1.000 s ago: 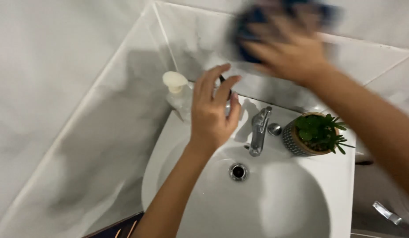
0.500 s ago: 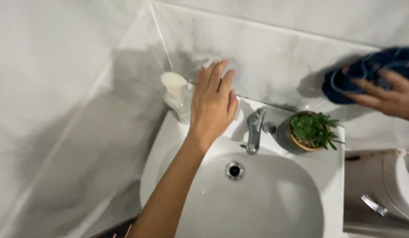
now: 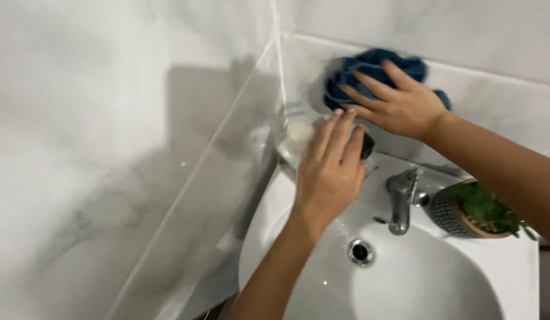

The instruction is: The person wets and wrings a blue cloth in a sink, then wipes the tiled walls and a metal shower rod. They move a potted plant and soap bottles to clean the sink basin and faucet, then rinse and wring the cloth again.

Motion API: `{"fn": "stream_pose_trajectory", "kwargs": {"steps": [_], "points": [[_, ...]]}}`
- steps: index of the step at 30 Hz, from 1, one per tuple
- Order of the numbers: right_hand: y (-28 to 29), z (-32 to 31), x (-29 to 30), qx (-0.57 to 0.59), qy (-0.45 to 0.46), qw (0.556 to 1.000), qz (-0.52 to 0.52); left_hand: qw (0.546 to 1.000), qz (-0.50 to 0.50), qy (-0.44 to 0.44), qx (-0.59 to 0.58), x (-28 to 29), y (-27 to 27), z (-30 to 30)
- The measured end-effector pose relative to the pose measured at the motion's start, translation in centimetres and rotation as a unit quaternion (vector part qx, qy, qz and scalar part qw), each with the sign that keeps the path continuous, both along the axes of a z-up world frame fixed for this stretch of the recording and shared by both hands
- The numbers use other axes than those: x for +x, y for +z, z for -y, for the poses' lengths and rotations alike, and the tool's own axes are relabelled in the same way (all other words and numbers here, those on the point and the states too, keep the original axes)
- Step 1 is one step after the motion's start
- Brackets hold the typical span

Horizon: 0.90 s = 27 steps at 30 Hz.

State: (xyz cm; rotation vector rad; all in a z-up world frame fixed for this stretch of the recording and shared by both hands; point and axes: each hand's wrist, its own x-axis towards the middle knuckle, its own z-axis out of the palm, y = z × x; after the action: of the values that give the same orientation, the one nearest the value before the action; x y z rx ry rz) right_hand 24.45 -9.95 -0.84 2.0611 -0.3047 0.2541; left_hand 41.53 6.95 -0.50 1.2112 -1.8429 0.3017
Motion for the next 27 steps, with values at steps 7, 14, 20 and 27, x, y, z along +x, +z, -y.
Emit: {"fn": "stream_pose_trajectory", "kwargs": {"steps": [7, 14, 20, 27], "points": [[-2.4, 1.5, 4.8, -0.011, -0.043, 0.996, -0.079, 0.985, 0.032, 0.17, 0.021, 2.5, -4.4, -0.9], [-4.3, 0.4, -3.9, 0.032, -0.008, 0.988, -0.151, 0.995, -0.099, 0.002, 0.006, -3.1, -7.7, -0.9], [-6.1, 0.0, -9.7, 0.12, 0.065, 0.979, -0.149, 0.963, -0.243, 0.001, 0.117, -4.6, -9.4, -0.5], [-11.1, 2.8, -3.0, 0.223, 0.152, 0.952, -0.145, 0.973, -0.193, 0.04, 0.12, -4.4, -12.6, 0.6]]}}
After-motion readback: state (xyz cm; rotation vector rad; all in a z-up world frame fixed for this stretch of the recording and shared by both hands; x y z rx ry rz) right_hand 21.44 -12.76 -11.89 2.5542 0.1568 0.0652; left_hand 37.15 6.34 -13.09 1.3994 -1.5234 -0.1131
